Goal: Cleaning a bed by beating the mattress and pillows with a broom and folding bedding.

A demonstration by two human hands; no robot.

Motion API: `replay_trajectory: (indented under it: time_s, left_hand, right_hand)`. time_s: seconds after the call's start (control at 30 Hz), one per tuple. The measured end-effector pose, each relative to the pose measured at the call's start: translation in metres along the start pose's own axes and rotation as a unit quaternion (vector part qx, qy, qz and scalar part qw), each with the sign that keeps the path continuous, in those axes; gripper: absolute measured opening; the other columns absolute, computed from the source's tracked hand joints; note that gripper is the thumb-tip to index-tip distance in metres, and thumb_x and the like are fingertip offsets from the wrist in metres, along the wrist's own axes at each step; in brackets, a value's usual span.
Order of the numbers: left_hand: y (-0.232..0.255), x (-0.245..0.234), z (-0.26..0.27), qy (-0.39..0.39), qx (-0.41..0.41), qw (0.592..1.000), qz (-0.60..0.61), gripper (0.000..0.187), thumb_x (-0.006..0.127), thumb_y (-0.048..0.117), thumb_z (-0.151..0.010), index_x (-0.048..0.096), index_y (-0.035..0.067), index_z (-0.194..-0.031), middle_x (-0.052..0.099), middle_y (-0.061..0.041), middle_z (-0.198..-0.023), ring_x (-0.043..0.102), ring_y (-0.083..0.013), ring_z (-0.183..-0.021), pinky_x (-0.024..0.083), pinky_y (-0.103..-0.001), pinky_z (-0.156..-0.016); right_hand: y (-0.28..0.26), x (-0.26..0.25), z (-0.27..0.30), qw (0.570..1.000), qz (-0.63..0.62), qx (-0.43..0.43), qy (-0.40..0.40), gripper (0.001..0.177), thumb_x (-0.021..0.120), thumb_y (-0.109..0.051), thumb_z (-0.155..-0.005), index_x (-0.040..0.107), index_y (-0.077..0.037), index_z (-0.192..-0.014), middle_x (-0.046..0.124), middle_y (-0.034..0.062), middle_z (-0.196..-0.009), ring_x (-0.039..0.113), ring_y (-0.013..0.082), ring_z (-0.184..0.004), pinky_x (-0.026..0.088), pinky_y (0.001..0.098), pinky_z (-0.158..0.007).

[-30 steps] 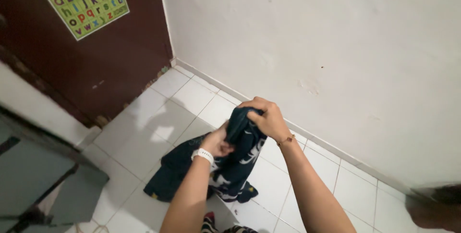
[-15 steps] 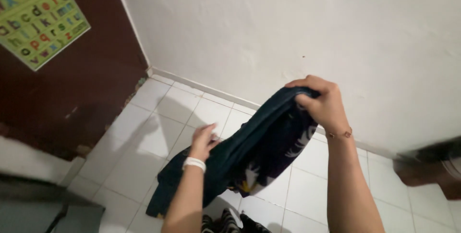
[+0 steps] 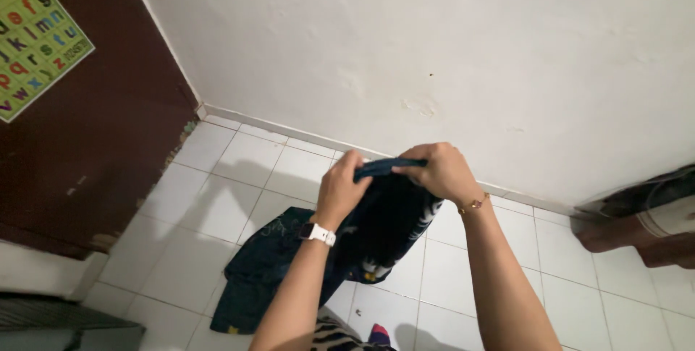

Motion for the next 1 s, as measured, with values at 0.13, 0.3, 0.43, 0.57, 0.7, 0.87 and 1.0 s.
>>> replay_trajectory:
  time_s: [0.13, 0.3, 0.43, 0.57, 0.7, 0.87, 1.0]
  left_hand:
    - [-0.063, 0.012, 0.012, 0.143, -0.037, 0.977, -0.153, 0.034, 0.073, -0.004, -0.072, 0.056, 0.004, -0.101, 0.066, -0.015, -0.103, 0.063, -0.0392, -0.103, 0.052, -0.047, -0.086]
    - [-0.152, -0.021, 0.052, 0.165, -0.318, 0.881, -0.308, 0.029, 0.072, 0.010, -0.080, 0.071, 0.011, -0.110, 0.069, -0.016, -0.112, 0.067, -0.0394, -0.105, 0.055, -0.050, -0.088]
    - [-0.203, -0.047, 0.087, 0.191, -0.501, 0.812, -0.232, 0.019, 0.064, 0.009, -0.088, 0.076, 0.010, -0.102, 0.073, -0.022, -0.111, 0.070, -0.0439, -0.103, 0.057, -0.053, -0.087]
    - [-0.239, -0.036, 0.071, 0.333, -0.370, 0.858, -0.124, 0.023, 0.062, 0.003, -0.082, 0.075, 0.004, -0.102, 0.072, -0.025, -0.107, 0.067, -0.0450, -0.104, 0.052, -0.050, -0.095]
    - [-0.104, -0.013, 0.004, 0.273, -0.033, 0.959, -0.076, 0.030, 0.061, -0.014, -0.074, 0.070, 0.001, -0.098, 0.062, -0.019, -0.115, 0.061, -0.0384, -0.110, 0.048, -0.044, -0.100]
    - [0.026, 0.010, -0.007, 0.043, 0.087, 0.995, 0.007, 0.029, 0.062, -0.011, -0.074, 0.066, 0.002, -0.101, 0.060, -0.015, -0.123, 0.063, -0.0354, -0.114, 0.051, -0.040, -0.099]
    - [0.019, 0.027, -0.001, 0.043, 0.114, 0.978, 0.171, 0.030, 0.058, -0.006, -0.079, 0.058, 0.000, -0.108, 0.064, -0.014, -0.119, 0.066, -0.0296, -0.115, 0.054, -0.039, -0.103]
  right_hand:
    - [0.020, -0.043, 0.013, 0.992, -0.114, -0.016, 0.055, 0.017, 0.083, -0.018, -0.079, 0.081, -0.005, -0.091, 0.078, 0.0056, -0.078, 0.070, 0.0134, -0.066, 0.057, 0.0297, -0.067]
    - [0.063, -0.126, 0.047, 0.919, -0.248, 0.117, 0.282, 0.009, 0.078, -0.007, -0.092, 0.077, 0.000, -0.096, 0.064, -0.0020, -0.075, 0.053, 0.0072, -0.064, 0.038, 0.0228, -0.056]
    - [0.161, -0.148, 0.064, 0.848, -0.316, 0.054, 0.423, 0.007, 0.080, -0.002, -0.098, 0.076, 0.002, -0.102, 0.067, 0.0000, -0.084, 0.057, 0.0099, -0.071, 0.043, 0.0245, -0.065]
    - [0.178, -0.122, 0.055, 0.827, -0.373, 0.073, 0.413, 0.012, 0.081, -0.001, -0.092, 0.074, -0.004, -0.102, 0.069, 0.0008, -0.088, 0.063, 0.0105, -0.076, 0.051, 0.0244, -0.070]
    - [0.117, -0.048, 0.037, 0.928, -0.300, 0.162, 0.151, 0.028, 0.081, -0.013, -0.084, 0.077, -0.005, -0.111, 0.074, 0.0074, -0.087, 0.059, 0.0132, -0.071, 0.046, 0.0293, -0.063]
    - [0.055, 0.061, 0.025, 0.965, -0.212, 0.151, -0.032, 0.054, 0.090, -0.021, -0.069, 0.071, -0.011, -0.119, 0.074, 0.0098, -0.075, 0.067, 0.0166, -0.066, 0.054, 0.0320, -0.060]
    - [0.091, 0.127, 0.023, 0.965, -0.258, 0.024, 0.030, 0.020, 0.074, -0.016, -0.086, 0.076, 0.000, -0.098, 0.076, 0.0083, -0.074, 0.066, 0.0113, -0.069, 0.056, 0.0296, -0.064]
Point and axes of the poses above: each hand's wrist, its own z-axis away from the middle knuckle, its own x-axis out of the palm, y = z × x, the point moved 1 cm from there along -z, towards the middle knuckle
